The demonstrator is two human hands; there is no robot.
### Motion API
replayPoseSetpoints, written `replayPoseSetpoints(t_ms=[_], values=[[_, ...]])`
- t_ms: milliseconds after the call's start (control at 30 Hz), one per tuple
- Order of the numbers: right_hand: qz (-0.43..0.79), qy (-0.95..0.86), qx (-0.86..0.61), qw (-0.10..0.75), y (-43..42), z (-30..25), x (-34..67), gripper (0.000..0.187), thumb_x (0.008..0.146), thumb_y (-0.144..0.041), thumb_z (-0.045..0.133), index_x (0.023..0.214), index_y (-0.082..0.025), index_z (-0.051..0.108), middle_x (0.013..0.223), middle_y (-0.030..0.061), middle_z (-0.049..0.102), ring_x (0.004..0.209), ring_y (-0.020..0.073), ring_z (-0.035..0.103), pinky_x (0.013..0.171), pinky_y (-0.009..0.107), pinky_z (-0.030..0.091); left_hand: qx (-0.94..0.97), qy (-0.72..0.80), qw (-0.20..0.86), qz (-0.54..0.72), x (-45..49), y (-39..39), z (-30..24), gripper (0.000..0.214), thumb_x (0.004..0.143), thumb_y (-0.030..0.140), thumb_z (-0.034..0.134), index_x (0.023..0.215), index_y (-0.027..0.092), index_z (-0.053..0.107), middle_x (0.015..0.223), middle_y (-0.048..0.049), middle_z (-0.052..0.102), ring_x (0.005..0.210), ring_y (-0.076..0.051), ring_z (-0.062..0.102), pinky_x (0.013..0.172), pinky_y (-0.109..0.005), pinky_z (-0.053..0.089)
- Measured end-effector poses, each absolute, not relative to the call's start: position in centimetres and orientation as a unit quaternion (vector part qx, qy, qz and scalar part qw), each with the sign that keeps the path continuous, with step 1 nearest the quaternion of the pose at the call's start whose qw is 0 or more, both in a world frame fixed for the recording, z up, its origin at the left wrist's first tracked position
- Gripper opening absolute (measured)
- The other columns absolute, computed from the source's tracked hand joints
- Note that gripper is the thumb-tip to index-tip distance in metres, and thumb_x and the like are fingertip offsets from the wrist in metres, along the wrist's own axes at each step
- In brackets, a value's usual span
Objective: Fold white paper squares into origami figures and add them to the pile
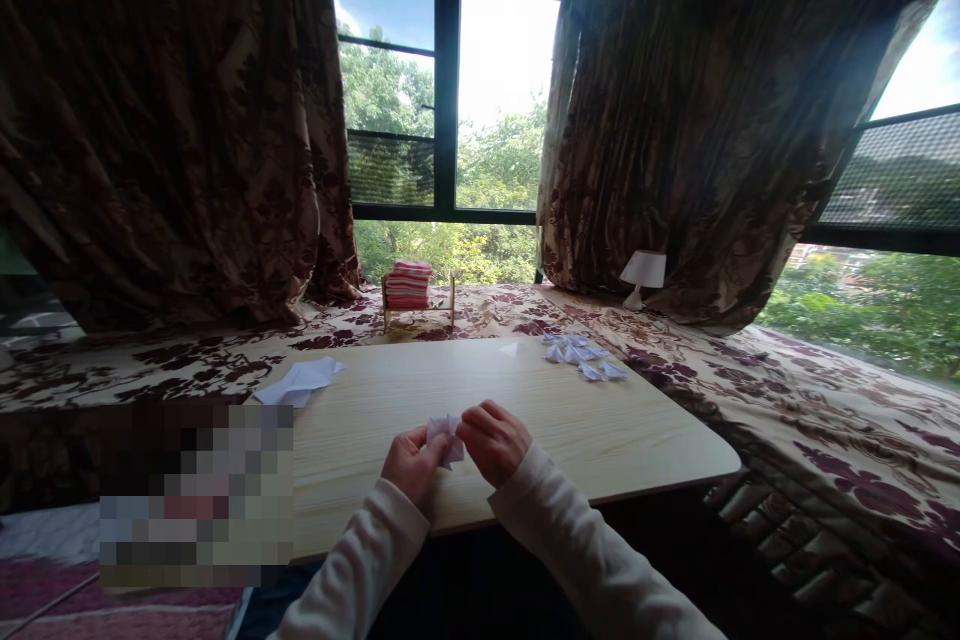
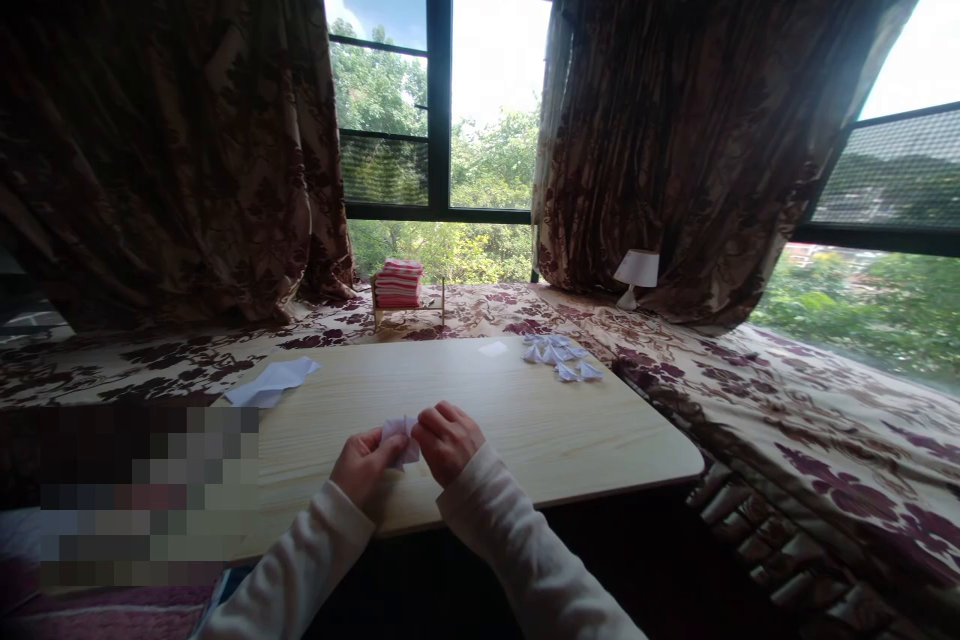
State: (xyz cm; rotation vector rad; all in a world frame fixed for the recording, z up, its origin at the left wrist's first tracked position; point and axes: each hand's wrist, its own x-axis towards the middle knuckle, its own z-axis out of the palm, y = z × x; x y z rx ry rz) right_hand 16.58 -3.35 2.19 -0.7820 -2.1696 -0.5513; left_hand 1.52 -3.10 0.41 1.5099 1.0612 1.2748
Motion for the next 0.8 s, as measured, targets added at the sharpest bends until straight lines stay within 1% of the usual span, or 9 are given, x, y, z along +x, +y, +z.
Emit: replayPoseSetpoints(t_ms=[267,533,800], values=[[-0.218,-0.853,-0.296,0.371,-3.3,1.9,16.7,0.021,0.084,-0.010,0.042,0.074,-0.016,0.060,0.074,0.0047,0.056,0.066,0.0153,0.042,0.061,0.028,0.039,0.595,0.418,0.456,0.513,1.4,-3.4,0.9,0.028,0.067,0.037,0.058,0.065,0.010,0.066,0.054,-0.0012,0.061,0.053,-0.013,0.050,0.053,-0.023,0.037],[-0.239,-0.860,-0.257,0.370,-3.0,1.5,17.3,0.016,0.083,-0.010,0.043,0.079,-0.015,0.058,0.077,0.0047,0.056,0.069,0.0160,0.044,0.063,0.029,0.041,0.596,0.421,0.458,0.508,1.4,-3.4,0.9,0.033,0.067,0.042,0.058,0.063,0.010,0.065,0.051,0.0009,0.057,0.050,-0.011,0.046,0.049,-0.021,0.033],[-0.244,-0.867,-0.224,0.372,-2.9,1.6,17.7,0.013,0.084,-0.011,0.046,0.081,-0.016,0.058,0.080,0.0052,0.058,0.071,0.0163,0.046,0.062,0.029,0.042,0.606,0.409,0.463,0.502,1.3,-3.1,0.3,0.030,0.068,0.039,0.060,0.067,0.010,0.067,0.057,-0.0014,0.062,0.053,-0.011,0.050,0.052,-0.021,0.037]])
